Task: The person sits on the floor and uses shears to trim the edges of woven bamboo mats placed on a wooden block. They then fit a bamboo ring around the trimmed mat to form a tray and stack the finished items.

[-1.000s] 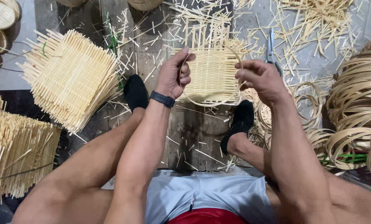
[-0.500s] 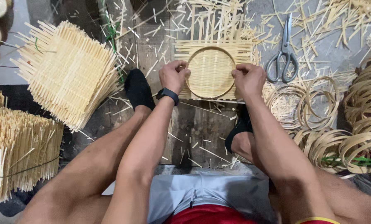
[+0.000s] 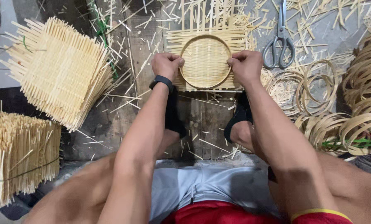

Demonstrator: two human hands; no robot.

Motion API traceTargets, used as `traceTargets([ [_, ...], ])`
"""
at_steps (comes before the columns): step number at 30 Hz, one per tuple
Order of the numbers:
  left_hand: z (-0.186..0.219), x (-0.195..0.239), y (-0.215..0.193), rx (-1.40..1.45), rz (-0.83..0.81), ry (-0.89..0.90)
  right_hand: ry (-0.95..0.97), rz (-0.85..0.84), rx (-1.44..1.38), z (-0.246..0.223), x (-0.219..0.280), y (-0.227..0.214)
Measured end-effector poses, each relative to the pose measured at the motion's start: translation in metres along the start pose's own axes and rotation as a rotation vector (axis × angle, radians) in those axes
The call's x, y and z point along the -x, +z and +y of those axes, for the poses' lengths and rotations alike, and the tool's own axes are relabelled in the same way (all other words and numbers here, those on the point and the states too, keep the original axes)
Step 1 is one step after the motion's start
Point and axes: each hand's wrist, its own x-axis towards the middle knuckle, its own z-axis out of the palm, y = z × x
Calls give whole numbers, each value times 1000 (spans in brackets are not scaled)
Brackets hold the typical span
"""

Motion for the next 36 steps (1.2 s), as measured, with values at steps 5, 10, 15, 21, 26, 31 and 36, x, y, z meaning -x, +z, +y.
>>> traceTargets([
  [5, 0, -13, 0, -25, -38, -43, 85, -31, 76, -9, 0, -1],
  [10, -1, -15, 1, -39, -57, -42, 26, -13, -2, -17, 3, -2],
  [15, -19, -18, 6, 91, -56, -45, 92, -83, -16, -8, -5, -4],
  [21, -28, -35, 6, 213, -137, 5, 31, -237, -116, 3, -25, -8],
  [26, -10, -37, -11, 23, -282, 22, 71, -264, 45, -27, -16, -18],
  [31, 17, -47, 15, -94, 9, 674, -321, -594, 464, -62, 31, 22],
  [36, 39, -66, 39, 27, -362, 671, -768, -641, 1103, -61, 39, 68],
])
